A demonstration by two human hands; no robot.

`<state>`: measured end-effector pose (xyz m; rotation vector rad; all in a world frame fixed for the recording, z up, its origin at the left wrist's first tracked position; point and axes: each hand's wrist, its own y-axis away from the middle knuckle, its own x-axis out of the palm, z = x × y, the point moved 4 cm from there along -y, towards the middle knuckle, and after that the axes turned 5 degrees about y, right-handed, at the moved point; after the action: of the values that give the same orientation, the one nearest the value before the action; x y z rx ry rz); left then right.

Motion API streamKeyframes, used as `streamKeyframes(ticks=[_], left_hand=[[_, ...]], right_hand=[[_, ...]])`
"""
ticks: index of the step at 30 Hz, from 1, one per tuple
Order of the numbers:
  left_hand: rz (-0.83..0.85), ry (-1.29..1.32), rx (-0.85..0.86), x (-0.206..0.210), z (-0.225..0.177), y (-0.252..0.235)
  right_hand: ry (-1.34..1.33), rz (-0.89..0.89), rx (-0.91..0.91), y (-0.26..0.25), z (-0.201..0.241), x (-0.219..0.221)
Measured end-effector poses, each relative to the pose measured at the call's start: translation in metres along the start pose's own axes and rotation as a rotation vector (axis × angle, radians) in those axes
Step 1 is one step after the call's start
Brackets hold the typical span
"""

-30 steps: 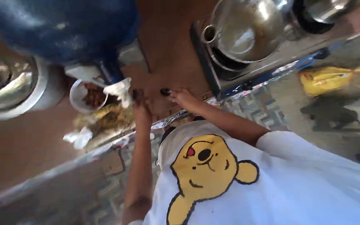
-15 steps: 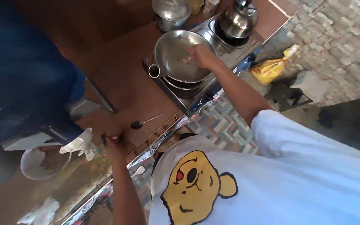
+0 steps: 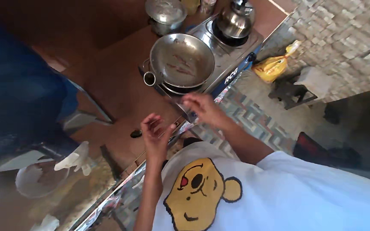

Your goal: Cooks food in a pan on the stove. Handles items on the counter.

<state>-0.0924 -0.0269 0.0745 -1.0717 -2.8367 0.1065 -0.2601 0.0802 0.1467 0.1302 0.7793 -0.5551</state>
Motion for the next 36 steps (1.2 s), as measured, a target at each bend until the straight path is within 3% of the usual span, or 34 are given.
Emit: streamKeyframes(ticks=[2,5,8,10,12,15,17,19,22,24,26,30,36], left_hand=[[-0.007,-0.402,0.034,-0.024,0.023,-0.001],[0.069,-0.840,-0.088,-0.061,0.072,-0.004],[0.171,-1.052,-0.203,-0.073,0.104,-0.006],[0.273,-1.137,-0.219,-0.071,0.115,-0.010],[0.367,-1.203,-0.220,-0.065,0.120,-0.019],[0.386,-1.309,-0.234,-0.053,0.119,-0.031],[0.406,-1.337,-0.255,-0.047,0.112,-0.036],[0.437,-1.338,-0.241,-0.047,0.115,-0.035],[0.504,-1.353,-0.231,-0.055,0.126,-0.031],[0.494,-1.343,-0.200,-0.063,0.128,-0.032],[0.413,-1.324,-0.247,-0.071,0.121,-0.033],[0.096,-1.195,-0.259,-0.087,0.086,-0.005],[-0.242,-0.855,0.037,-0.099,0.089,0.101]], right_hand=[[0.265,-0.131,0.051,-0.030,-0.019,-0.038],[0.486,-0.017,0.284,-0.085,-0.060,-0.065],[0.558,0.080,0.341,-0.136,-0.091,-0.066],[0.562,0.074,0.317,-0.151,-0.095,-0.069],[0.489,-0.036,0.216,-0.147,-0.069,-0.085],[0.248,-0.143,-0.068,-0.104,-0.015,-0.094],[-0.012,-0.085,-0.205,-0.065,0.013,-0.068],[-0.192,0.097,-0.242,-0.032,0.024,-0.013],[-0.061,0.487,-0.087,-0.009,0.005,0.084],[0.086,0.597,0.043,-0.010,-0.019,0.138],[0.253,0.617,0.103,-0.011,-0.038,0.180],[0.393,0.541,0.094,-0.018,-0.051,0.228],[0.442,0.594,0.020,-0.024,-0.049,0.241]])
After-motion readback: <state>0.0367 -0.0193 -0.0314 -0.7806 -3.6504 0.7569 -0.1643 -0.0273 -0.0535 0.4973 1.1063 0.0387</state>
